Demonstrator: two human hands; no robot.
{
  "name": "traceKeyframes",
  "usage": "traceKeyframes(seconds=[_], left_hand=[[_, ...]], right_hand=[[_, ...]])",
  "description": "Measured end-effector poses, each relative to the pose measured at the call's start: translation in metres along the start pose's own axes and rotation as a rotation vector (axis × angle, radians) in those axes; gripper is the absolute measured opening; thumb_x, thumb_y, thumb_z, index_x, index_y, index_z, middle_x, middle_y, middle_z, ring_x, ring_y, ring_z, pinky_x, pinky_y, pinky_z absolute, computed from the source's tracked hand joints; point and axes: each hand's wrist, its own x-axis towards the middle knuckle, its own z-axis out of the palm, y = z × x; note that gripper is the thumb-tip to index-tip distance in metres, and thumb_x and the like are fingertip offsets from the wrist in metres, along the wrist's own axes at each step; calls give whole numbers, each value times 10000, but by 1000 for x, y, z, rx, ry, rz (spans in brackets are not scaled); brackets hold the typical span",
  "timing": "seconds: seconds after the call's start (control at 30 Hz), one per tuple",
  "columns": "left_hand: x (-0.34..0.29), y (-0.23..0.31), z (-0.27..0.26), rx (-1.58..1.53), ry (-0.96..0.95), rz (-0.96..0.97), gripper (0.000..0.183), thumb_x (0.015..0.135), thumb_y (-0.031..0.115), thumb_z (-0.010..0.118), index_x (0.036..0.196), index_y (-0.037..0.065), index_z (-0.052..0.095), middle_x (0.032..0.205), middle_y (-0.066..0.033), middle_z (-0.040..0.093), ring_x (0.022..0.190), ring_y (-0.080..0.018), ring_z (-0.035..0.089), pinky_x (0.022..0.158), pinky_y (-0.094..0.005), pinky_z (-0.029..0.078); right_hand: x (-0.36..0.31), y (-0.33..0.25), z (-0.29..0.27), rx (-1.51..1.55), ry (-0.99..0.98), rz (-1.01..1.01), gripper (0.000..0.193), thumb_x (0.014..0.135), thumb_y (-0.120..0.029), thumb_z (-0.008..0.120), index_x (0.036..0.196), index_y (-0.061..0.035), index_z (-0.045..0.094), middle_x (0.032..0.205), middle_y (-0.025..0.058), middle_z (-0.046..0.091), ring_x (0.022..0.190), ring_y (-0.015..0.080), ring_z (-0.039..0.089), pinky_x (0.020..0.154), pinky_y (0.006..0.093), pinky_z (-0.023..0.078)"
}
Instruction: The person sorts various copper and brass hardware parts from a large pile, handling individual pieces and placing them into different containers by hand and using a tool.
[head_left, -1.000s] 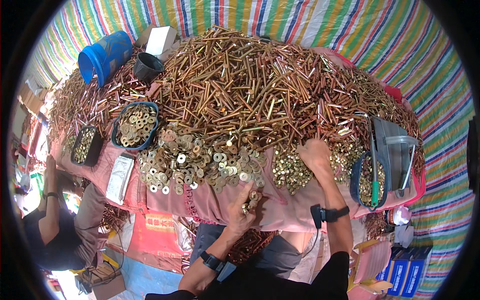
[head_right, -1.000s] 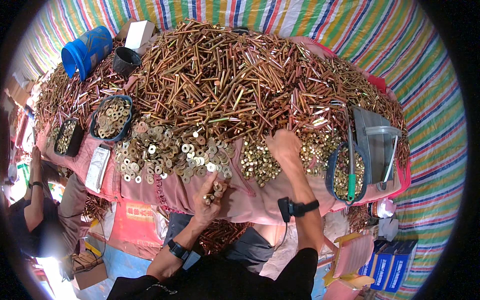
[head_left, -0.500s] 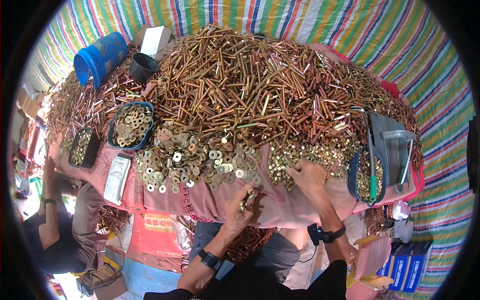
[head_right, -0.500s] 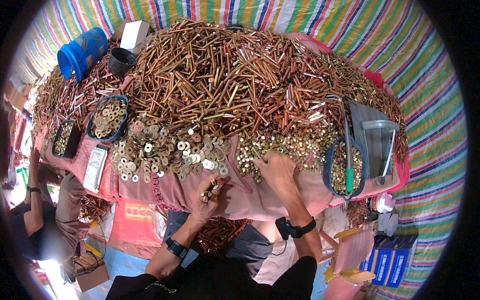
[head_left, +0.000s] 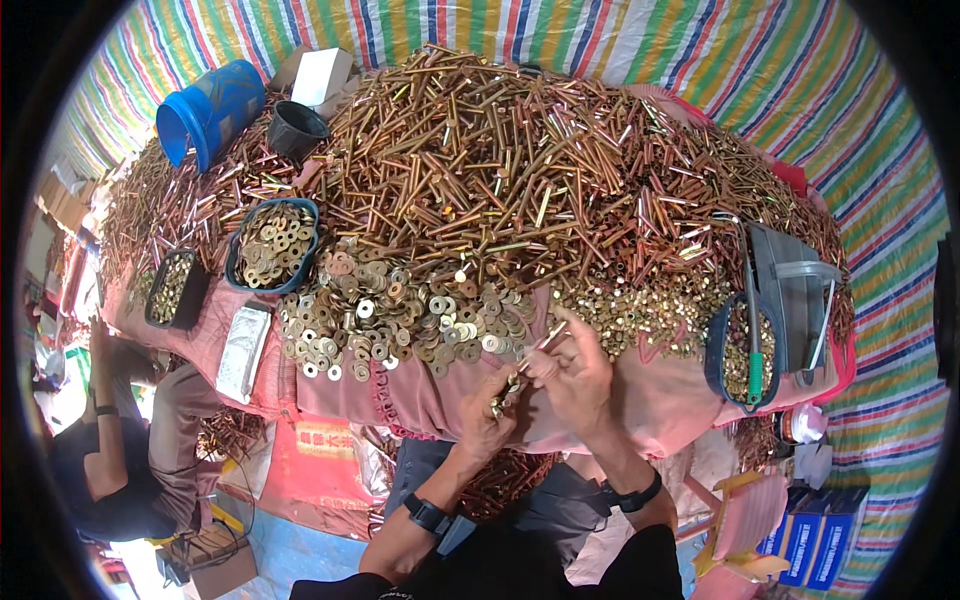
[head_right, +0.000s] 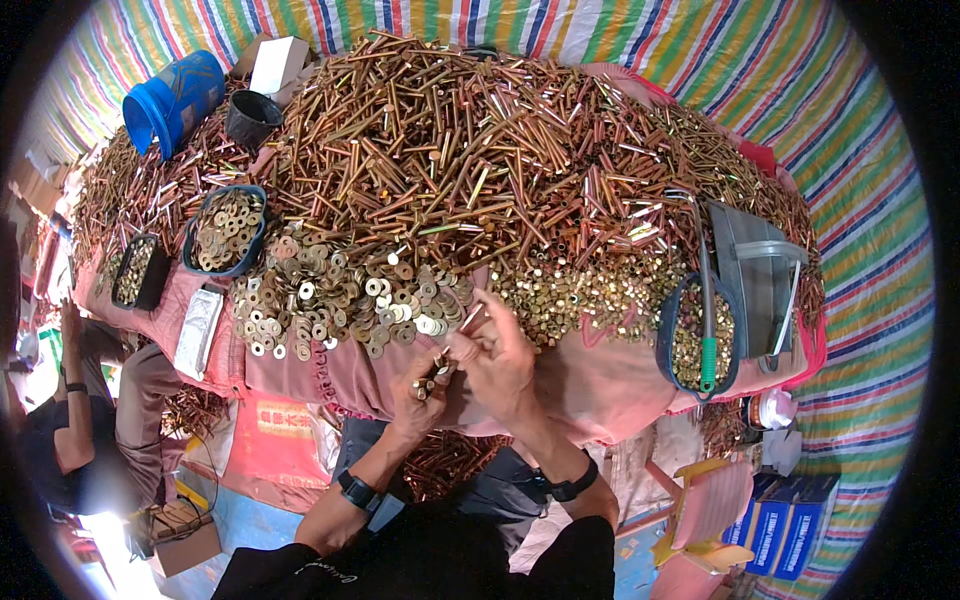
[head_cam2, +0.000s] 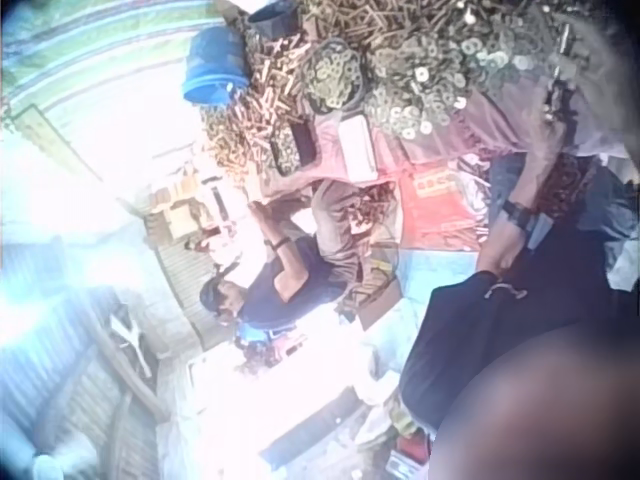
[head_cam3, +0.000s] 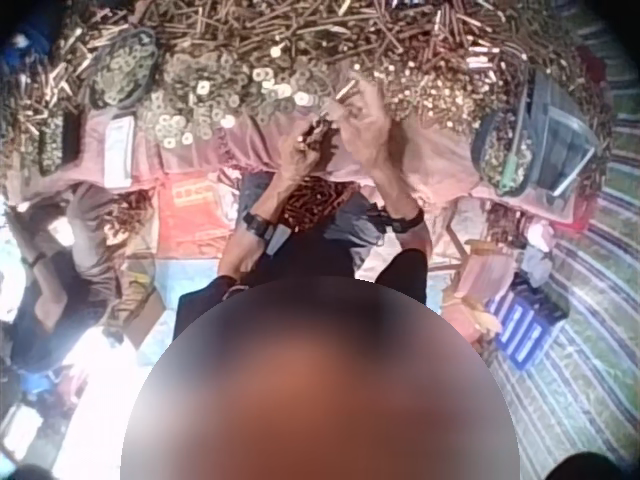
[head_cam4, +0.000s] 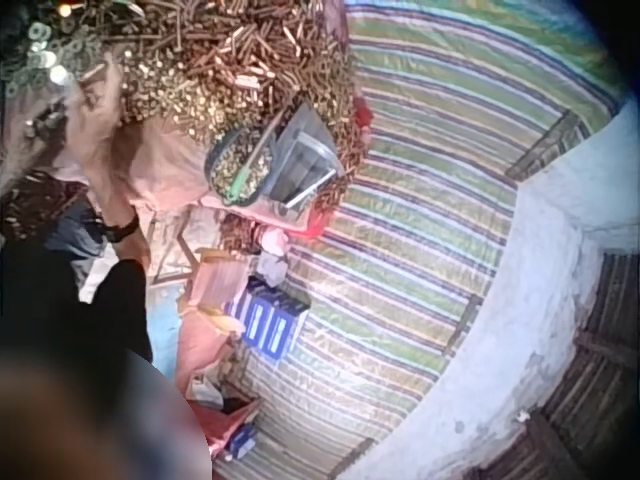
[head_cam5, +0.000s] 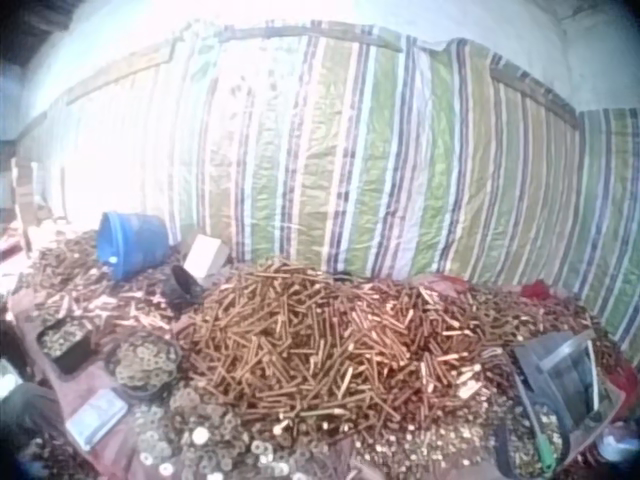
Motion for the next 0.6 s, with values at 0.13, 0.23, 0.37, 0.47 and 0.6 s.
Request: traceKeyframes(seconds=[0.13, 0.23, 0.37, 0.47, 0.6], left_hand=[[-5, -5, 1, -31, -8, -58, 612, 786, -156, 651, 1382, -19, 645, 1135, -186, 757, 981, -298, 761, 863, -328, 589], [-9, -10, -3, -131, -46, -50, 600, 800, -117, 665, 1389, -12, 632, 1177, -197, 738, 1034, -340, 741, 895, -364, 585], [-2, -10, -5, -55, -50, 40, 570, 844, -29, 694, 1407, -1, 617, 1278, -220, 684, 1155, -409, 678, 974, -432, 551], [4, 1, -2, -7, 57, 39, 471, 918, -4, 706, 1385, 10, 645, 1245, -213, 700, 1135, -394, 682, 976, -418, 549], [7, 14, -1, 79, 67, 13, 303, 1001, 67, 710, 1298, 4, 695, 1135, -179, 734, 1023, -343, 709, 903, -395, 566]], right_hand=[[-8, 0, 8, -259, -15, -168, 687, 972, -164, 798, 1553, -4, 467, 939, 160, 732, 781, 200, 723, 683, 360, 588], [-7, -2, 6, -471, -25, -445, 580, 973, -134, 775, 1495, -32, 543, 979, 156, 735, 779, 265, 734, 690, 391, 598], [-6, -5, 8, -683, -171, -635, 429, 937, -82, 757, 1355, -63, 663, 1114, 144, 722, 847, 311, 737, 713, 409, 609], [-17, -5, 6, -695, -184, -519, 280, 910, -76, 758, 1189, -75, 739, 1120, 129, 682, 889, 337, 724, 728, 429, 603], [-29, 6, -18, -651, 53, -281, 218, 926, -101, 767, 1137, -49, 747, 1007, 132, 699, 872, 352, 706, 740, 423, 571]])
